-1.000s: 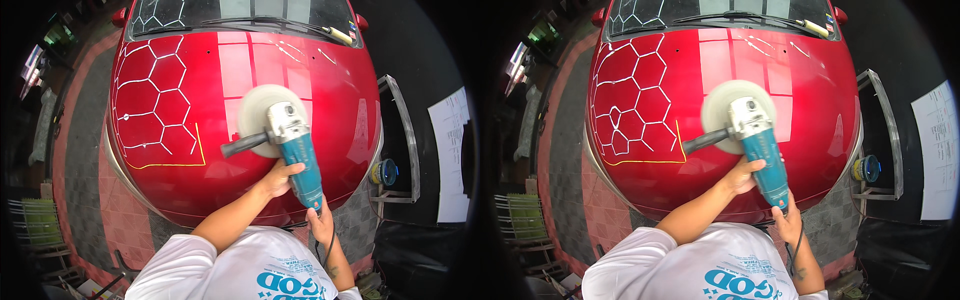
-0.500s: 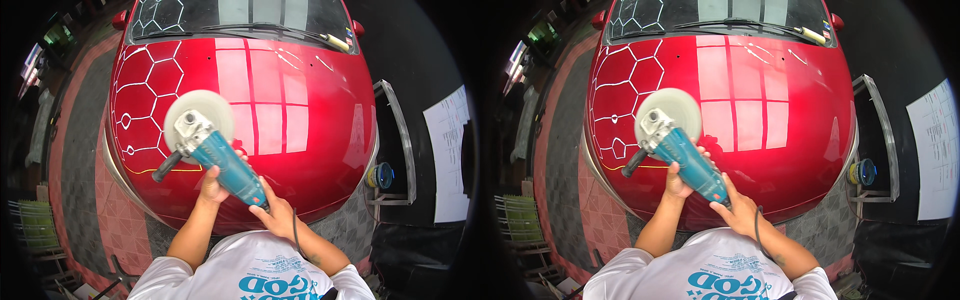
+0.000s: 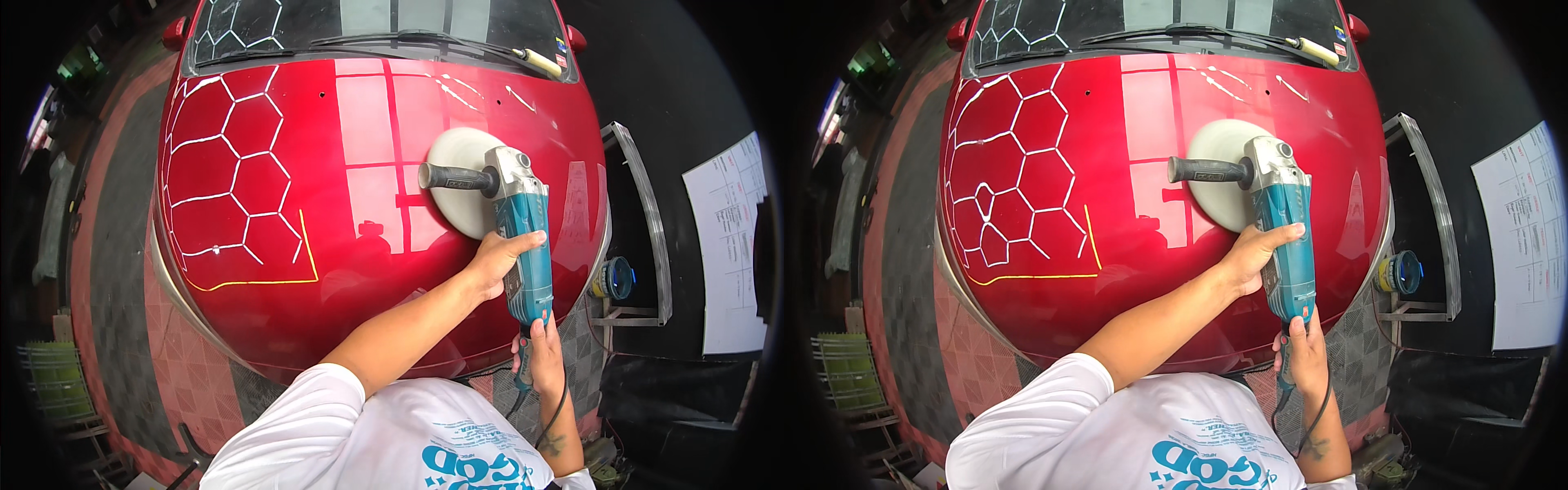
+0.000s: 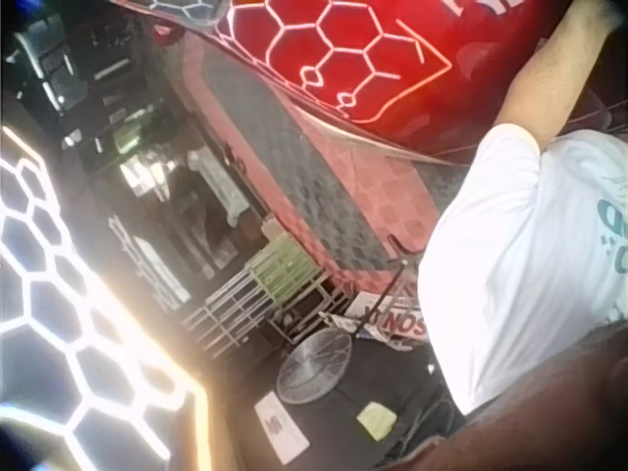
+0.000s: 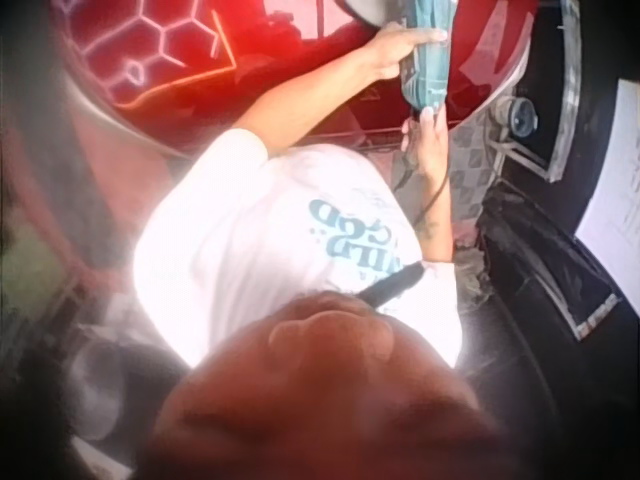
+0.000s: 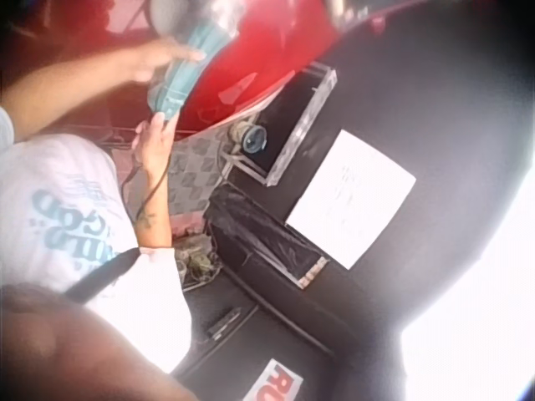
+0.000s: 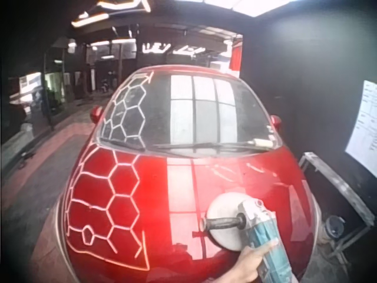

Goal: The person uses a teal electric polisher with a white pad to buff the red hood of a car. The person moves the polisher in circular and sweeping motions across the hood surface, covering multiple areas.

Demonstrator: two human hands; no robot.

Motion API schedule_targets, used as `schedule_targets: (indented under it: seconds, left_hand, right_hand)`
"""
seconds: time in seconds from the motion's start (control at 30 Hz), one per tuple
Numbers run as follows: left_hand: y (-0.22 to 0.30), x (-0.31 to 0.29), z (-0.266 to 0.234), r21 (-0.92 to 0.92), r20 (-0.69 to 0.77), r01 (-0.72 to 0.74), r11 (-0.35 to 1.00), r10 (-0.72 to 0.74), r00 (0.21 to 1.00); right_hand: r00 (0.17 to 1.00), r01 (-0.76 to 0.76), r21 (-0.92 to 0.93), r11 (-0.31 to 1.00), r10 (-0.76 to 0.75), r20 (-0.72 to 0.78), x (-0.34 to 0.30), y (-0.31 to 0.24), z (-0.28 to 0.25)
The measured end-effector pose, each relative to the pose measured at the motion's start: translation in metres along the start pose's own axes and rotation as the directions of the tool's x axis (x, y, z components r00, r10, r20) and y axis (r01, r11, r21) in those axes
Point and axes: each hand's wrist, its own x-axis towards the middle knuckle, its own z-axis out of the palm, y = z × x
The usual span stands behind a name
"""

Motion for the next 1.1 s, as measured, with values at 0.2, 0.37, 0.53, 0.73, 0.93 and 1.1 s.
schedule_targets:
  seconds: [0.2,0.37,0.53,0.73,0.93,1.1]
  left_hand:
    - [0.017,-0.046,-0.019,0.01,-0.116,-0.11,0.994,0.11,0.987]
    - [0.031,-0.092,-0.053,0.049,-0.178,-0.207,0.977,0.213,0.961]
    - [0.047,-0.122,-0.06,0.023,-0.221,-0.241,0.97,0.24,0.945]
    - [0.05,-0.152,-0.115,-0.025,-0.094,-0.348,0.937,0.344,0.934]
    - [0.061,-0.174,-0.131,-0.124,-0.078,-0.454,0.882,0.448,0.891]
    - [0.05,-0.148,-0.129,-0.076,-0.037,-0.392,0.917,0.39,0.92]
  right_hand:
    - [0.989,-0.013,0.051,0.999,0.005,0.147,0.003,0.009,0.016]
    - [0.952,-0.067,-0.004,0.998,0.065,0.299,0.005,0.001,0.045]
    - [0.921,-0.071,-0.091,0.993,0.1,0.376,0.01,-0.007,0.063]
    - [0.915,0.227,-0.348,0.91,-0.076,0.397,0.019,0.0,0.106]
    - [0.816,0.335,-0.355,0.873,-0.081,0.572,0.035,-0.015,0.12]
    - [0.87,0.268,-0.339,0.902,-0.075,0.487,0.028,-0.012,0.1]
